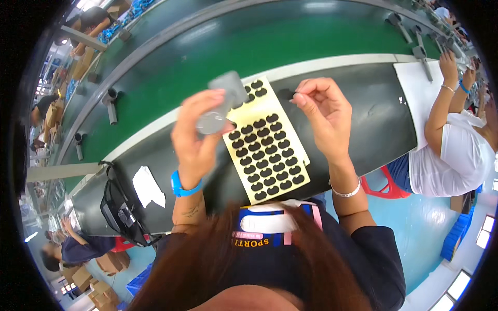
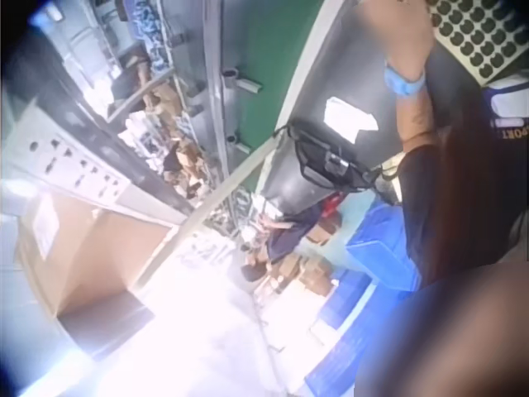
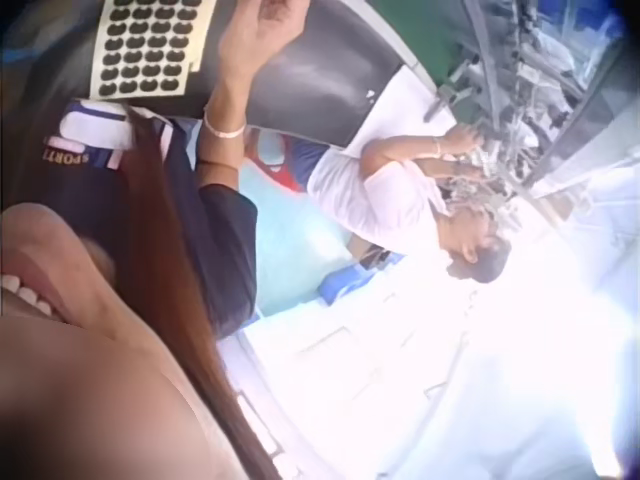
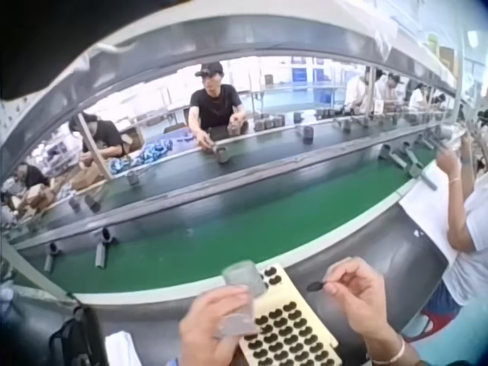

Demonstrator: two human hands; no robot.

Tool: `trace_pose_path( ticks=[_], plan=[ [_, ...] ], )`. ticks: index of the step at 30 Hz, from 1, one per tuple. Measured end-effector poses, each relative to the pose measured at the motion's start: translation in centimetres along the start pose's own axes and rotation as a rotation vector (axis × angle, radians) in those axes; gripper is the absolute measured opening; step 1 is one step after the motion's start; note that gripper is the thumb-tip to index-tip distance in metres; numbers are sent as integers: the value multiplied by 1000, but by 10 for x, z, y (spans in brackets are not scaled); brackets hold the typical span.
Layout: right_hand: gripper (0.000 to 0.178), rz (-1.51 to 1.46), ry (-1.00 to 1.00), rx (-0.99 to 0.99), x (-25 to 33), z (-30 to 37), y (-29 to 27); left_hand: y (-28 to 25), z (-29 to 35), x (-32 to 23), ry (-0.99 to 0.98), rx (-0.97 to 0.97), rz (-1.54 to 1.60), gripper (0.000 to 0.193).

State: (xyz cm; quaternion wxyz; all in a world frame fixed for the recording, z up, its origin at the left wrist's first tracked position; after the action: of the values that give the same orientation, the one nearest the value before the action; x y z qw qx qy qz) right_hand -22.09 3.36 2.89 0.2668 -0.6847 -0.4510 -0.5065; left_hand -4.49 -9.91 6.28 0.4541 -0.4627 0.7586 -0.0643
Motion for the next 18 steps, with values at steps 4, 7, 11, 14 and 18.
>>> trace_pose_path(
  ticks=[4,7,11,14,18],
  plan=[
    [6,-213,164,63,-48,11,24,-26,19,-2,-194,-173,161,39],
    [3,-220,312,71,-98,12,33,-25,26,4,-236,-251,284,40],
    [3,-190,189,-29,-124,-3,31,-9,37,14,-187,-111,99,42],
    [7,-191,127,-142,-130,-18,27,15,39,16,-243,-39,224,42],
    [9,-163,148,-234,-115,-15,12,33,36,17,-137,54,176,40]
  ],
)
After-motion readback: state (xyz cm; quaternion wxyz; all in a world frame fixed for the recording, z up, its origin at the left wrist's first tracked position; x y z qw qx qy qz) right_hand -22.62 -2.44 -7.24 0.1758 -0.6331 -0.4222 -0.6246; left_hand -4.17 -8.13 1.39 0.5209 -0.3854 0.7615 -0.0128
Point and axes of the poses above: each hand's wrist, its own z-axis away from the middle knuckle, its own y-axis out of the palm, x = y × z, the point moved 4 cm from there along -z, towards the middle knuckle, and after that the axes turned 11 degrees about x, right-handed, at the moved point
